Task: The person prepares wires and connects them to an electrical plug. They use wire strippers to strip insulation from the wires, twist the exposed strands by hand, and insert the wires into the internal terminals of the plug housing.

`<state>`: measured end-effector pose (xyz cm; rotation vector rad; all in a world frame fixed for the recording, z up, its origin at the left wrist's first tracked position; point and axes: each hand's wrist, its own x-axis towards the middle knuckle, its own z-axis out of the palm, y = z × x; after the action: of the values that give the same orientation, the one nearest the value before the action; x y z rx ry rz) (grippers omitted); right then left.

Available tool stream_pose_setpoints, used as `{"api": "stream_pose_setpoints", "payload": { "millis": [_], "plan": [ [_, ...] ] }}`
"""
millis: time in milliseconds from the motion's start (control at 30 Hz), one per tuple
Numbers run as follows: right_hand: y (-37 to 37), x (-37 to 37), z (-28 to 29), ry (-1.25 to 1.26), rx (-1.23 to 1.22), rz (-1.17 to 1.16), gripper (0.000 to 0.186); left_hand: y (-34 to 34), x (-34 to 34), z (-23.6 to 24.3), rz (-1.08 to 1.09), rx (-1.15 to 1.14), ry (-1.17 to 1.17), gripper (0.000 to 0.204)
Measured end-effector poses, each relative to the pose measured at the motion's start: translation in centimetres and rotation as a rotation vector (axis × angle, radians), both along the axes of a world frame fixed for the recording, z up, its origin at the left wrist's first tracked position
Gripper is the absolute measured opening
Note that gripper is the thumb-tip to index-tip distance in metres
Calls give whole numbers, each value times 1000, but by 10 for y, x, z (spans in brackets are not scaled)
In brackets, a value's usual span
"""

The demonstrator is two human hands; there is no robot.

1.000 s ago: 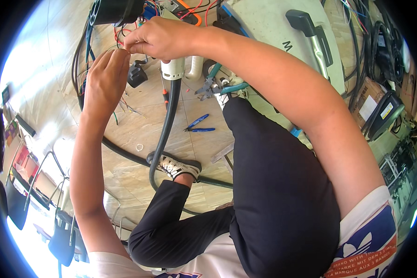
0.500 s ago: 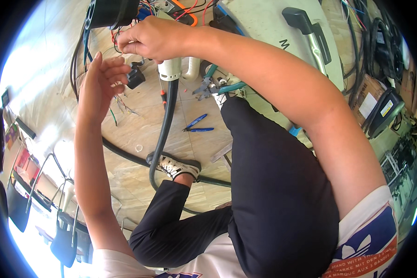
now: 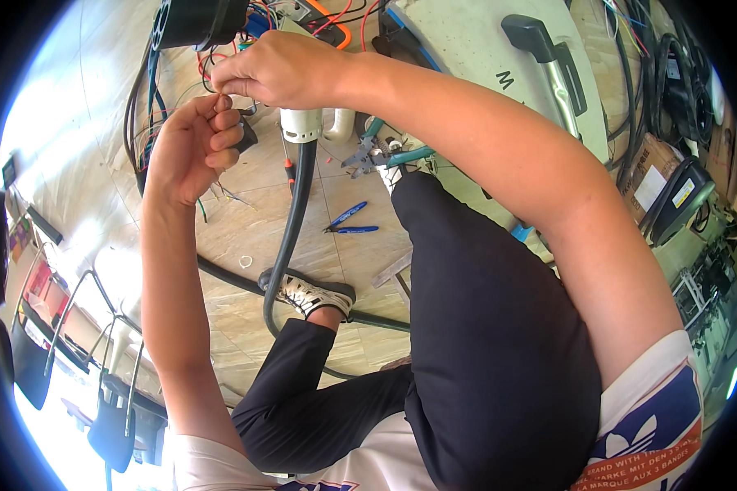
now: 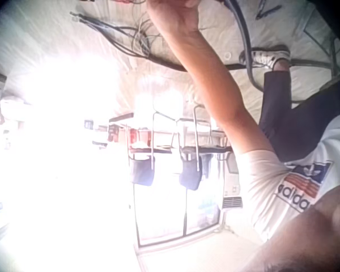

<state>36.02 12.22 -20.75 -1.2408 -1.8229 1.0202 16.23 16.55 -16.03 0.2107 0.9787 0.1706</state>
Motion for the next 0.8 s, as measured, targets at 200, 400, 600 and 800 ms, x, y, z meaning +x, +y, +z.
{"api": "stream_pose_setpoints", "payload": {
  "millis": [200,400,600,800],
  "plan": [
    [0,1,0,-12,1,35,18,-1,-1,2,-54,114,95,14],
    [5,4,-2,43,-43,110,22,-4,-3,6,-491,870,396,16],
    [8,7,21,62,-349,162,23,-13,4,15,-881,1917,667,5],
    [12,6,28,41,-389,156,20,-4,-1,23,-1100,2110,665,8]
  ]
}}
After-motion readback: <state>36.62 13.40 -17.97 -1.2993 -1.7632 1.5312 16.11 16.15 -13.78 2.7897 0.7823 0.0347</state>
